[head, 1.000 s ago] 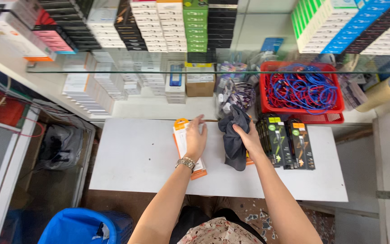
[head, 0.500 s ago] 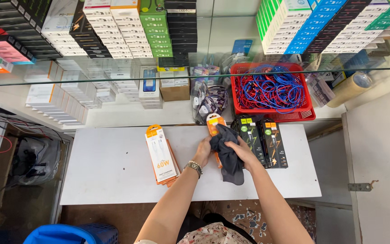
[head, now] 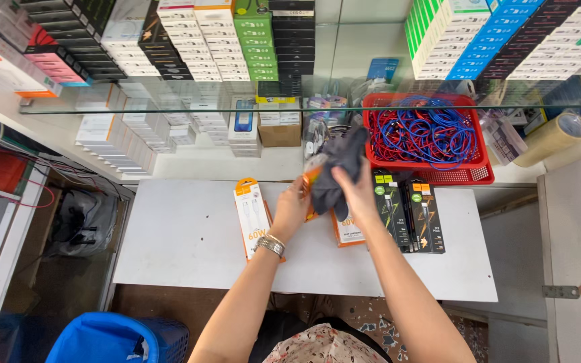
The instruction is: The person wipes several small product boxes with a dark cloth and then places them on a glass shelf. They handle multiple types of boxes, including orange, green, blue, and purple packages, arranging them in neat stacks.
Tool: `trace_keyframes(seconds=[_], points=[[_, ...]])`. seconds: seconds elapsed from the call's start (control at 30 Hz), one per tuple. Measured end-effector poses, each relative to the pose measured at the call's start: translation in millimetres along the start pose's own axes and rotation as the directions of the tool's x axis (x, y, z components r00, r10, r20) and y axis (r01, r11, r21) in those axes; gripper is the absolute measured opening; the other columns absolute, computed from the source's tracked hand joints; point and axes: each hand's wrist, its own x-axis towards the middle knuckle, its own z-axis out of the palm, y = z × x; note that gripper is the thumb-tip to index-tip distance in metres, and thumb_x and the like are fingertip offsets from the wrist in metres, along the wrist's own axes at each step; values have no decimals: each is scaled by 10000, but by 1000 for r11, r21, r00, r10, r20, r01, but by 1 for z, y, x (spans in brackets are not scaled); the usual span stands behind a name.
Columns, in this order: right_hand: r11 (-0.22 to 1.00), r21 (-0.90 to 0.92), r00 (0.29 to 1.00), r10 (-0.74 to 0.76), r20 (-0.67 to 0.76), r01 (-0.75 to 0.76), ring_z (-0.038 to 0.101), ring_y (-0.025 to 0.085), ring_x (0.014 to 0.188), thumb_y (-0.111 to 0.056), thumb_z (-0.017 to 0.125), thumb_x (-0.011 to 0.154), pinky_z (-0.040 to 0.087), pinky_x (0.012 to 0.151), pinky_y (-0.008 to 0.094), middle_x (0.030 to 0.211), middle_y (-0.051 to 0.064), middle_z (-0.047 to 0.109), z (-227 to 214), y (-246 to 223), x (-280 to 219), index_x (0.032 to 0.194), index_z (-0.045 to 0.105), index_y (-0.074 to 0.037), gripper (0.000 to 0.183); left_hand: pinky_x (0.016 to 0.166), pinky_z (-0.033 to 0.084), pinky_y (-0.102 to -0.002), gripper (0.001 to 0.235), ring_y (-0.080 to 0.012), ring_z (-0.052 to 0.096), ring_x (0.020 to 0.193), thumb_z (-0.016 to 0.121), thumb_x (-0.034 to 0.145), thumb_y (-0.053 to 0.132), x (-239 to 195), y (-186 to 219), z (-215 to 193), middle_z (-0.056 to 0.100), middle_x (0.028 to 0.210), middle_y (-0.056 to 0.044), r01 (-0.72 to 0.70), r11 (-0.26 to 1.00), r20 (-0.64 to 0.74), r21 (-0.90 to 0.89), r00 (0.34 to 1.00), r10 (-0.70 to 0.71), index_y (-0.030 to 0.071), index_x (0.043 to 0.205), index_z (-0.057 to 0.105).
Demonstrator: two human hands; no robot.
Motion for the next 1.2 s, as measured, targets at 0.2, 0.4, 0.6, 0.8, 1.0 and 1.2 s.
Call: trace_keyframes(seconds=[0.2,0.4,0.6,0.8,1.0,1.2], points=[[973,-133,969,-165,185,191,578,158,1172,-113,795,861,490,1009,318,1307,98,572,47,13,-3,1480,370,-63,754,760,595,-446,342,-388,736,868,681,841,31,-22,19,-23,739,886,-246,76,997,7,-11,997,-76,-44,1168,618],[991,-134,996,36,83,-25,647,188,1106,-94,756,881,537,948,324,1259,112,661,36,2,18,1459,503,-29,635,727,551,-476,431,-427,697,847,726,893,92,-33,36,-61,716,949,-262,-124,992,-86,32,988,126,-72,1267,588],[989,-147,991,-2,136,22,621,167,1157,-106,803,841,509,977,319,1291,82,625,55,-2,10,1475,384,-97,760,762,566,-448,472,-425,703,903,717,882,87,-26,37,-78,710,1022,-278,-134,991,-79,11,988,134,-71,1302,571],[997,32,993,60,100,-64,638,186,1139,-173,801,861,535,972,344,1306,105,624,46,-10,16,1465,456,-55,706,841,600,-374,359,-303,750,1028,689,941,89,-29,44,-85,758,1085,-213,-77,971,1,-225,997,79,-20,1266,583],[989,-48,972,144,187,-138,610,129,1157,-201,778,888,495,1003,296,1299,40,639,47,12,12,1461,472,-99,657,772,638,-311,350,-160,723,986,638,973,92,-6,42,-97,743,1160,-85,143,814,133,-563,988,-82,29,1316,602],[937,-322,944,220,245,-135,624,125,1137,-178,801,822,497,974,296,1264,25,659,29,25,-1,1464,447,-121,736,767,674,-341,409,-150,725,1035,629,960,76,-3,13,-140,699,1148,-64,171,607,51,-776,976,-210,50,1357,532]])
